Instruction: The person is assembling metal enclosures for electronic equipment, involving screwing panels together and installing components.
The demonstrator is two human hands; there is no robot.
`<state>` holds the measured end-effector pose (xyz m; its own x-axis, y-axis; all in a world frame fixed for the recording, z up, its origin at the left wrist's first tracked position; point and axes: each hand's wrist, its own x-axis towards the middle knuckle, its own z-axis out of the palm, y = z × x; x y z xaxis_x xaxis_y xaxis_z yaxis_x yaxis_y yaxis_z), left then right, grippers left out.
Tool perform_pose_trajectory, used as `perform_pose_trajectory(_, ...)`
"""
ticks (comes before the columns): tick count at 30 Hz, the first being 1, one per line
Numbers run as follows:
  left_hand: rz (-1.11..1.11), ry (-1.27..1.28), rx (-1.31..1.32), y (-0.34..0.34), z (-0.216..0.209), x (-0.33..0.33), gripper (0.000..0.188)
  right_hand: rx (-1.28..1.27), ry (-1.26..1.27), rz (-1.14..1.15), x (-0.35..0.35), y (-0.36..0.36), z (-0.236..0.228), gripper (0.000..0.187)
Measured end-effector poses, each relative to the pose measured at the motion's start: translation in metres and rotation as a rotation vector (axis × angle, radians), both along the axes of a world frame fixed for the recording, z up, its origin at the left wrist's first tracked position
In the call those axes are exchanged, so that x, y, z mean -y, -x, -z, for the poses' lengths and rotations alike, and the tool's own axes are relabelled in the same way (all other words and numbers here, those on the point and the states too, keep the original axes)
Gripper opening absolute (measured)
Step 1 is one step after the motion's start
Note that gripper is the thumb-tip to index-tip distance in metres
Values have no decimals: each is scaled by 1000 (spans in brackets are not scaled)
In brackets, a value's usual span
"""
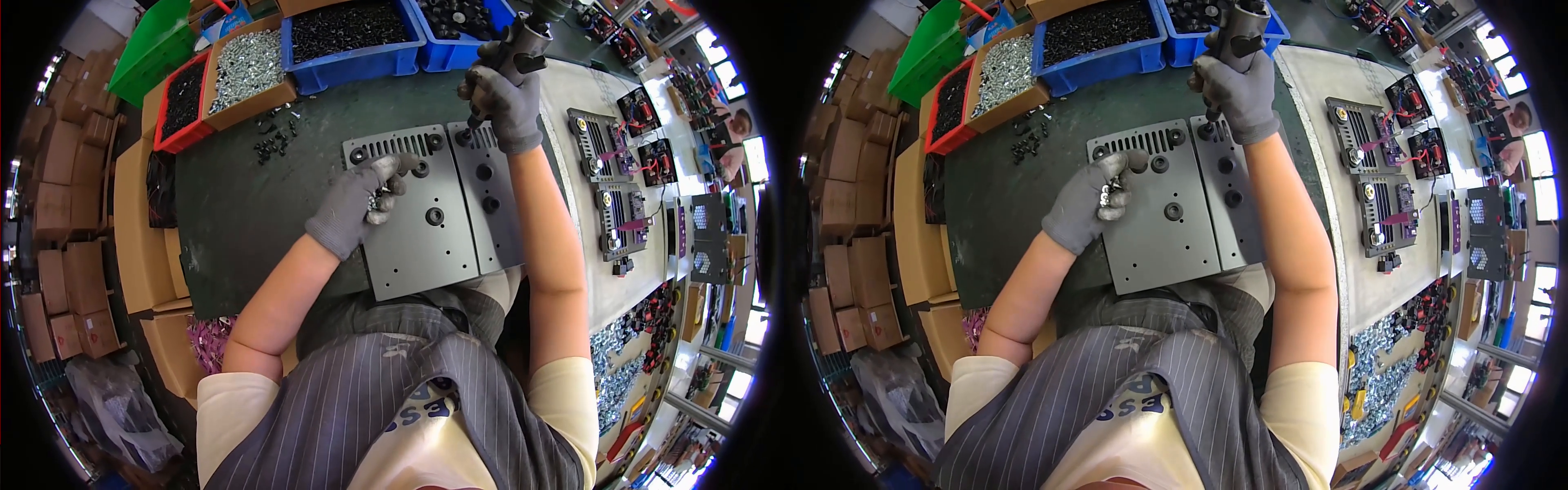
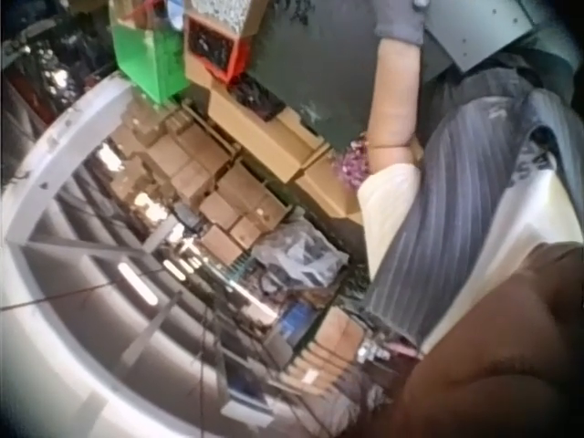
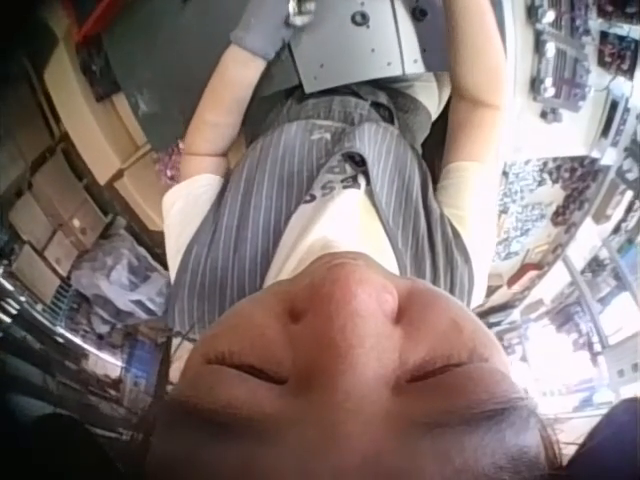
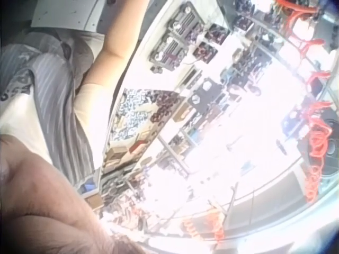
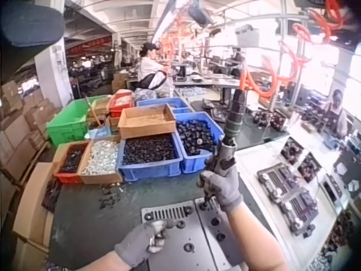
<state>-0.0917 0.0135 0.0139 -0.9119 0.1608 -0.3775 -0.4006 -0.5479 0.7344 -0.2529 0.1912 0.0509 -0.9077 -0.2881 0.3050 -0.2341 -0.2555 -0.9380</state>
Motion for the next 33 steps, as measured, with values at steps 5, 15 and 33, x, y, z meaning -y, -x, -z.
perform_pose_trajectory(5,-102,-133,21,-7,1,-6,30,-181,125,-24,-4,-22,-25,35)
perform_pose_trajectory(15,32,-410,173,-21,-4,-42,32,-208,623,-389,-24,-112,-35,44)
perform_pose_trajectory(33,34,-544,116,-31,-16,-88,32,-303,648,-94,-53,-150,-31,35)
